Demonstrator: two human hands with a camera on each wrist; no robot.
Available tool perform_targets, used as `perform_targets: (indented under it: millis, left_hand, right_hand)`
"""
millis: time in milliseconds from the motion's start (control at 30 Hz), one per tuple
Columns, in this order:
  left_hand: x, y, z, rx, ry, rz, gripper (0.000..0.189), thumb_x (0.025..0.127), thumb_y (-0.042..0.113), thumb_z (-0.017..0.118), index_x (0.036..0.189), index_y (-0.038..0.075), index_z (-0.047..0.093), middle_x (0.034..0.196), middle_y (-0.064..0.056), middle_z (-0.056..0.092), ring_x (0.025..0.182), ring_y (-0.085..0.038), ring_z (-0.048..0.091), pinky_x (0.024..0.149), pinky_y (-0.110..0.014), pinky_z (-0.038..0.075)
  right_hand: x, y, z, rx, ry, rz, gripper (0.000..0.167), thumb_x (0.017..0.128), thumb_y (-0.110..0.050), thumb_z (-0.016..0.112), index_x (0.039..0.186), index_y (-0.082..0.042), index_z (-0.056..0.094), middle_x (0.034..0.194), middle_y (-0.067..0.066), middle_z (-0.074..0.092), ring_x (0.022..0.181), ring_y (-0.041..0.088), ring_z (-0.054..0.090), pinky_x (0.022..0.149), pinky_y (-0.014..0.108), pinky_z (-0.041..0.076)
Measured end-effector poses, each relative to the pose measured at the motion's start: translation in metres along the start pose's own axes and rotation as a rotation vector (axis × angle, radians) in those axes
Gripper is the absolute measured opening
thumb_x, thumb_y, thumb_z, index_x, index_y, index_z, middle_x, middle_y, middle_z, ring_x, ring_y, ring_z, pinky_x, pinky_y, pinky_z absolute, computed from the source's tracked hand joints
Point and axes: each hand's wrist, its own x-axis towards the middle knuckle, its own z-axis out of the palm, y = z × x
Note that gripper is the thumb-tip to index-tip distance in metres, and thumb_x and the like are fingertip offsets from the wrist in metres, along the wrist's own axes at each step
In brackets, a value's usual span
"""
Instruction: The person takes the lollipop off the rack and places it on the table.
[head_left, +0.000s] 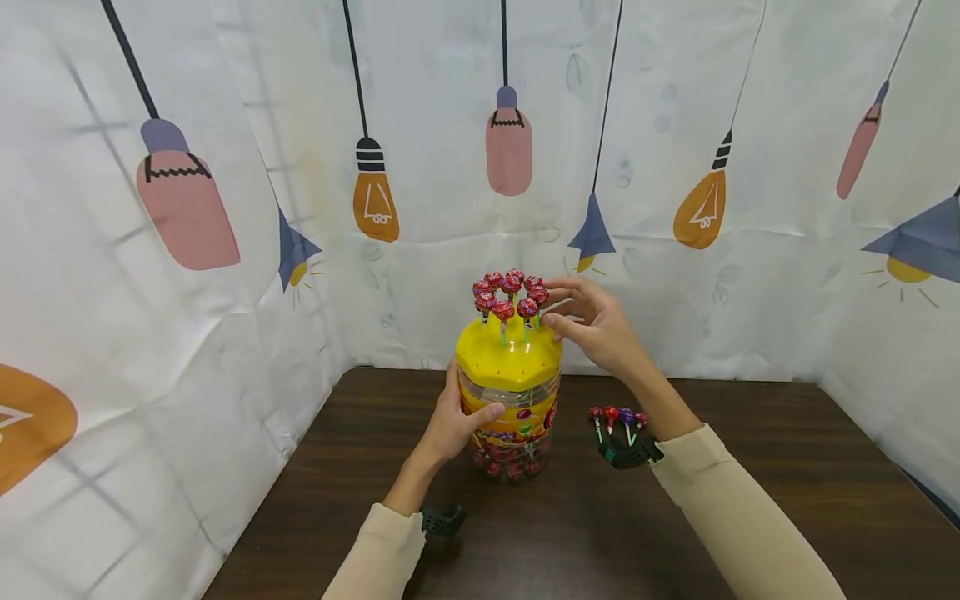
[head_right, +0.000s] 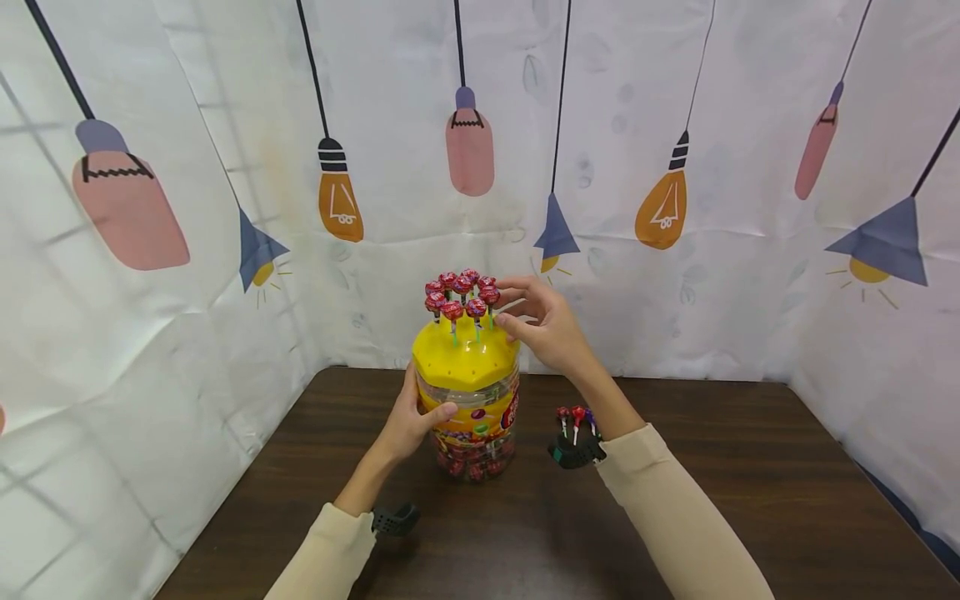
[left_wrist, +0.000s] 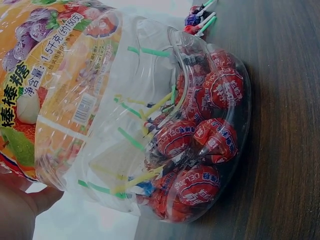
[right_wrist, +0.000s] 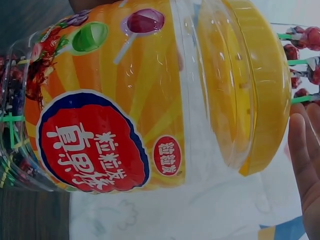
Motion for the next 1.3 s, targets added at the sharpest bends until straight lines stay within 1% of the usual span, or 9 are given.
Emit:
perform_targets:
  millis: [133,367,500,667,767,867,1067,1167,1300]
  left_hand:
    - [0.0,0.0,0.0,0.006,0.002,-0.002,0.095,0.094,0.031,0.075,0.16,0.04,0.007,0.142,-0.006,0.051,0.123,-0.025,0.059,0.105,-0.04,0.052]
    - [0.001,-0.004,0.0,0.017,0.008,-0.002,0.095,0.095,0.028,0.074,0.161,0.039,0.006,0.143,-0.006,0.05,0.123,-0.024,0.058,0.106,-0.039,0.051]
    - [0.001,-0.003,0.0,0.015,0.009,-0.009,0.096,0.095,0.03,0.074,0.161,0.04,0.005,0.143,-0.006,0.049,0.123,-0.024,0.058,0.105,-0.039,0.051]
    - [0.0,-0.002,0.001,0.012,0.01,-0.01,0.097,0.095,0.029,0.074,0.161,0.04,0.004,0.144,-0.006,0.049,0.124,-0.023,0.058,0.106,-0.038,0.051]
    - [0.0,-0.001,0.001,0.01,0.009,-0.006,0.097,0.095,0.029,0.074,0.161,0.04,0.004,0.145,-0.006,0.048,0.124,-0.024,0.057,0.106,-0.038,0.051]
    - [-0.001,-0.001,0.001,0.009,0.011,-0.011,0.097,0.095,0.029,0.075,0.161,0.04,0.005,0.144,-0.006,0.048,0.124,-0.023,0.057,0.106,-0.037,0.051]
    - [-0.002,-0.002,0.0,0.01,0.008,-0.009,0.096,0.095,0.029,0.074,0.16,0.04,0.005,0.144,-0.006,0.048,0.124,-0.024,0.057,0.106,-0.036,0.051]
    - [-0.001,-0.003,0.001,0.009,0.011,-0.01,0.096,0.095,0.029,0.075,0.16,0.041,0.005,0.144,-0.005,0.048,0.124,-0.024,0.057,0.106,-0.037,0.051]
    - [-0.001,-0.003,0.001,0.009,0.01,-0.002,0.096,0.095,0.026,0.074,0.161,0.04,0.005,0.145,-0.005,0.048,0.124,-0.023,0.058,0.105,-0.036,0.052]
  right_hand:
    - [0.003,0.0,0.0,-0.028,-0.001,-0.006,0.045,0.097,-0.007,0.069,0.14,-0.009,0.057,0.121,0.021,0.064,0.099,0.027,0.071,0.073,0.037,0.062]
    - [0.007,0.0,0.0,-0.072,-0.008,-0.049,0.044,0.097,-0.005,0.068,0.14,-0.01,0.059,0.111,0.019,0.067,0.088,0.023,0.071,0.068,0.041,0.061]
    - [0.008,-0.001,0.001,-0.094,-0.008,-0.072,0.044,0.096,-0.004,0.068,0.139,-0.009,0.06,0.106,0.018,0.066,0.082,0.021,0.071,0.066,0.039,0.06]
    - [0.01,-0.001,0.003,-0.112,-0.003,-0.088,0.042,0.097,-0.004,0.068,0.138,-0.008,0.061,0.102,0.019,0.066,0.08,0.022,0.07,0.066,0.04,0.06]
    - [0.011,-0.002,0.004,-0.117,0.003,-0.092,0.041,0.097,-0.004,0.068,0.137,-0.008,0.061,0.101,0.019,0.067,0.079,0.024,0.071,0.066,0.043,0.061]
    - [0.011,-0.001,0.005,-0.118,0.009,-0.094,0.039,0.097,-0.004,0.068,0.136,-0.007,0.062,0.101,0.019,0.067,0.078,0.023,0.07,0.066,0.042,0.061]
    - [0.011,-0.001,0.006,-0.11,0.04,-0.105,0.036,0.098,-0.001,0.065,0.133,-0.005,0.061,0.099,0.02,0.068,0.076,0.022,0.069,0.064,0.032,0.059]
    - [0.013,-0.002,0.006,-0.09,0.068,-0.129,0.034,0.098,0.0,0.064,0.132,-0.002,0.06,0.099,0.022,0.069,0.076,0.024,0.07,0.061,0.03,0.058]
    - [0.014,-0.005,0.006,-0.075,0.112,-0.164,0.033,0.098,0.001,0.064,0.13,0.001,0.059,0.097,0.022,0.069,0.076,0.018,0.071,0.059,0.029,0.058]
